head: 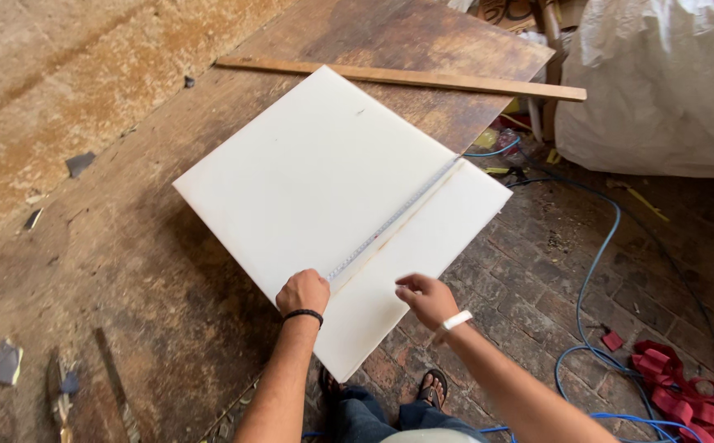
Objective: The person sprays a dark liquid onto a white foam board using a handheld spray gun, then measures the board with a tape measure. The person handles the foam board and spray gun, and uses a tape measure to measure the board's dimensions.
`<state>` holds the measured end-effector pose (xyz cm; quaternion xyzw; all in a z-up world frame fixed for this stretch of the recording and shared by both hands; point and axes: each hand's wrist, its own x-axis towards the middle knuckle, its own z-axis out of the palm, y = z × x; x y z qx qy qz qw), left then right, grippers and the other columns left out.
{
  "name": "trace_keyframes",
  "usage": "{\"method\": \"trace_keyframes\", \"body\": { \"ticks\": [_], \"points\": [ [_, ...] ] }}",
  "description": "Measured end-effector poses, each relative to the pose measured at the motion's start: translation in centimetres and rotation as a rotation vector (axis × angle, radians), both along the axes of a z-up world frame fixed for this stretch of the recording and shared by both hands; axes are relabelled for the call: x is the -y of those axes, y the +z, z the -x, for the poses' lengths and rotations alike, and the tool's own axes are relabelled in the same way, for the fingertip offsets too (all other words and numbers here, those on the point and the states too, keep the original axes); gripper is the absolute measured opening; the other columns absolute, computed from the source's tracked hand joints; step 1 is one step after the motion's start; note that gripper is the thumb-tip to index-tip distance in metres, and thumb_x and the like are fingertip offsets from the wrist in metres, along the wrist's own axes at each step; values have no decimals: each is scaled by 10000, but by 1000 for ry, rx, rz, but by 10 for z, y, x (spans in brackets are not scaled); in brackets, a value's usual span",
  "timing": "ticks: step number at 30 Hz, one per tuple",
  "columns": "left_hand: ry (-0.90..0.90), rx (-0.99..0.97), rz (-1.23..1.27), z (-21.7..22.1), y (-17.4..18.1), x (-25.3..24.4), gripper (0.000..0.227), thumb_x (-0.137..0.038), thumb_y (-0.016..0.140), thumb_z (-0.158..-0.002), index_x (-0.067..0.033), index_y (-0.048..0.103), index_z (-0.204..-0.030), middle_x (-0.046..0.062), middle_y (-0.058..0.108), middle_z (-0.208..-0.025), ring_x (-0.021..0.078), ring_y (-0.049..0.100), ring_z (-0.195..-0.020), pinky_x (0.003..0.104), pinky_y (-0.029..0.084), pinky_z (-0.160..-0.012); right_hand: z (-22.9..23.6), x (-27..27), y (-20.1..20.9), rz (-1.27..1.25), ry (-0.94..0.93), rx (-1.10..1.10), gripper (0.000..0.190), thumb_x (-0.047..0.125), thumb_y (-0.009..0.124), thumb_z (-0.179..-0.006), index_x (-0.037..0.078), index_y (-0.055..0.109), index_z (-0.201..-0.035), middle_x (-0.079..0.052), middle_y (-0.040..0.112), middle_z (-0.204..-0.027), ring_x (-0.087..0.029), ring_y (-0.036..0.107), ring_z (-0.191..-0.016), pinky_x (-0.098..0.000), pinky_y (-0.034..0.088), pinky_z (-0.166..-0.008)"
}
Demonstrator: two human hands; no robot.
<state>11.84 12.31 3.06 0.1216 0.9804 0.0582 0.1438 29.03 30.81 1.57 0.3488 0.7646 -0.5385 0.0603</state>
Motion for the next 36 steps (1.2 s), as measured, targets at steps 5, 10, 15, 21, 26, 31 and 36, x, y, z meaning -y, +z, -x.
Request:
{"method": "trace_keyframes", "body": {
  "ticks": [5,10,15,21,26,31,36],
  "points": [
    [-3,-26,-46,8,-20,5,274,-321,621,-929,-107,785,-980,153,749,-1065,368,722,-985,485,594,-839,67,12,8,-584,415,-87,458,314,613,-944,183,613,-1382,-26,433,-1588,-236,402,-1449,-419,344,-1185],
    [19,-38,-96,5,-31,12,264,-319,622,-937,-115,781,-988,151,739,-1069,375,714,-982,493,584,-842,102,27,-7,-805,679,99,543,319,509,-998,196,438,-1523,-45,261,-1665,-210,181,-1550,-422,124,-1271],
    [49,-45,-143,-9,-27,37,225,-337,626,-935,-165,763,-980,128,728,-1040,369,704,-968,504,579,-815,100,29,-7,-836,756,207,549,340,445,-1019,242,378,-1555,20,217,-1685,-199,134,-1568,-466,62,-1272],
    [200,-33,-172,-25,-13,126,184,-340,647,-920,-245,784,-997,92,723,-1074,366,691,-988,513,576,-818,99,22,-4,-833,728,235,578,325,516,-955,328,430,-1527,61,262,-1672,-234,128,-1572,-554,17,-1264],
    [261,24,-166,-30,-14,141,182,-348,653,-930,-286,794,-1025,72,717,-1109,345,688,-1000,492,571,-837,98,23,-13,-835,657,156,595,333,583,-924,279,482,-1508,17,315,-1661,-254,180,-1559,-570,36,-1259],
    [280,87,-108,-32,-19,137,170,-343,649,-948,-293,778,-1048,30,719,-1118,300,696,-1008,504,538,-886,95,21,-22,-822,629,107,618,364,623,-906,263,488,-1501,5,318,-1655,-260,204,-1553,-578,66,-1252],
    [255,83,-106,-30,-23,136,169,-341,635,-970,-273,765,-1055,56,712,-1127,303,694,-1004,477,563,-852,93,16,-29,-824,642,115,642,372,634,-898,287,470,-1513,17,301,-1662,-263,195,-1548,-582,86,-1247]
  ]
}}
